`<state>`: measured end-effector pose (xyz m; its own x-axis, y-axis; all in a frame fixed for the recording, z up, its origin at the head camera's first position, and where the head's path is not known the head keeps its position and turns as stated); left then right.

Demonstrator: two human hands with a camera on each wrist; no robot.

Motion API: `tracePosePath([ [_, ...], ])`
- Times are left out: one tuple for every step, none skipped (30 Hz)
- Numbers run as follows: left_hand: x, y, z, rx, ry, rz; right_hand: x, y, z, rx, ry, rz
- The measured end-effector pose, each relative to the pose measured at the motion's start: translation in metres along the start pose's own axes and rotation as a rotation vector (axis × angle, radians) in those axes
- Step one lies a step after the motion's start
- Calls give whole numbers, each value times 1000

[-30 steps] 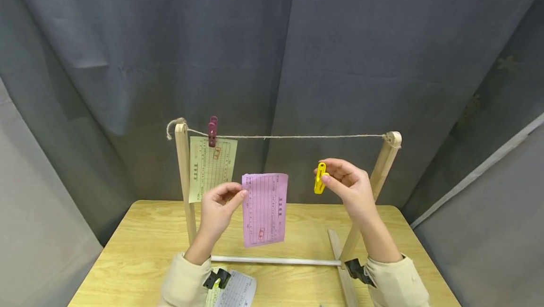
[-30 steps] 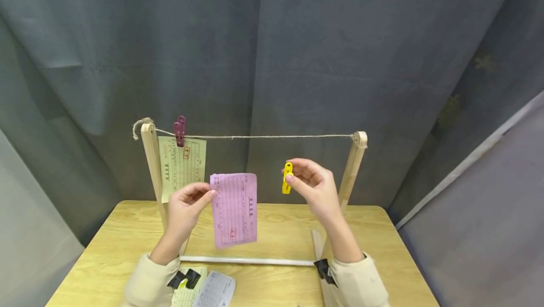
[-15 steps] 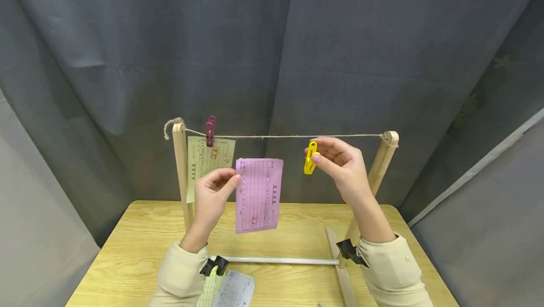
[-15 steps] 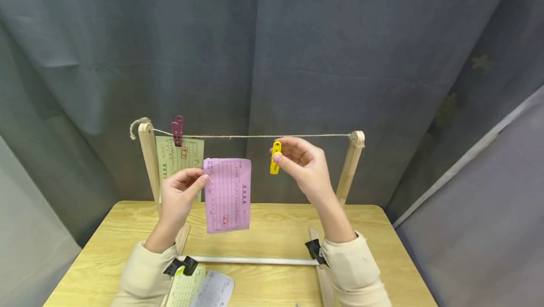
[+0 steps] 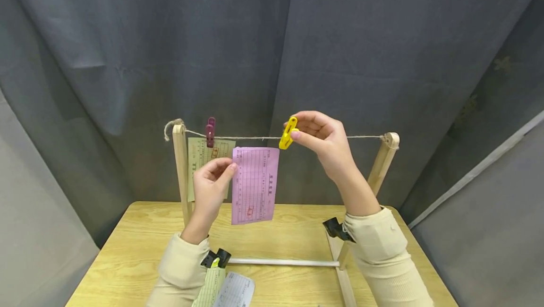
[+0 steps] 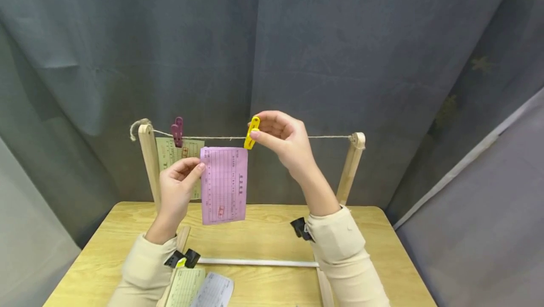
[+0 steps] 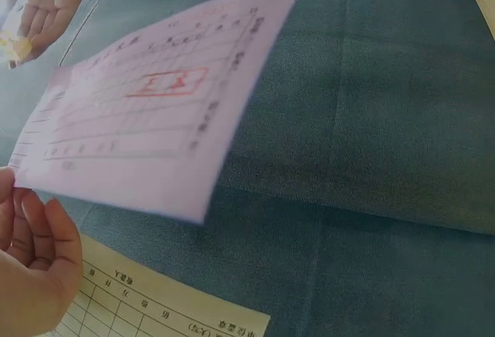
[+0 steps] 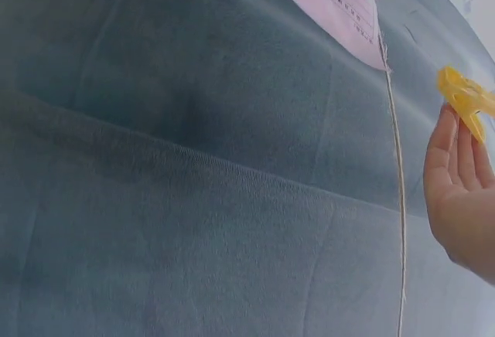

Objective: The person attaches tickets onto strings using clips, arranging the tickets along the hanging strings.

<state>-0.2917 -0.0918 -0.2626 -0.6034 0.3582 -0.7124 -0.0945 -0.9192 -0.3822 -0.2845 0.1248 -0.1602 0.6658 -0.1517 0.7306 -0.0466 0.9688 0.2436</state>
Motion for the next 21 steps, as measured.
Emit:
tracePosePath([
  [0,0,1,-1,2,-6,0,0,2,-10,-1,7],
  [1,0,1,-1,3,-14,-1,-1,5,-21,-5,16],
  [1,-1,2,0,4,-21,-1,-1,7,-28,-8,22],
  [1,-2,3,1,4,-30,-2,-2,9,-33,-14,23],
  [1,-2,4,3,4,-38,-2,-3,11,-32,-20,21],
  [1,-3,4,4,3,-43,-2,-5,12,-29,-27,14],
  [1,-3,4,5,1,-44,-3,-7,14,-21,-35,3],
  [1,-3,5,5,-1,-47,-3,-10,16,-9,-43,-12],
  [1,-3,5,4,-3,-48,-4,-12,18,2,-51,-31],
  [1,-3,5,2,-4,-47,-4,-14,19,12,-58,-48],
  [1,-2,5,-1,-5,-47,-4,-16,21,21,-66,-65],
  [1,-2,6,-4,-6,-45,-4,-17,23,29,-75,-81],
  [1,-1,6,-6,-6,-45,-4,-18,24,36,-82,-94],
  [1,0,6,-9,-6,-45,-4,-19,26,40,-90,-107],
  [2,0,6,-11,-6,-45,-5,-19,28,43,-98,-118],
  [2,0,7,-12,-7,-46,-5,-19,30,43,-106,-122],
  [2,0,7,-12,-8,-48,-5,-19,33,43,-113,-125],
  [2,0,7,-13,-11,-49,-6,-19,35,42,-118,-126],
  [1,0,8,-13,-14,-52,-6,-19,37,39,-122,-126],
  [1,0,8,-13,-17,-55,-7,-19,39,37,-128,-123],
  [1,0,8,-14,-20,-57,-8,-19,41,35,-133,-119],
])
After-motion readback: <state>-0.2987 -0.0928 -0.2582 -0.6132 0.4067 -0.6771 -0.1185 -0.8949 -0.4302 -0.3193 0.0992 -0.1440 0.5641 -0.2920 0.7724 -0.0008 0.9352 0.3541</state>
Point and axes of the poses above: each hand's wrist, its own z-axis towards the middle knuckle, its own y-axis out of the back of the hand, x = y × z, the point moved 9 cm from there along z, towards the middle knuckle, and after that the axes turned 15 degrees about -z, right-handed, at the moved point
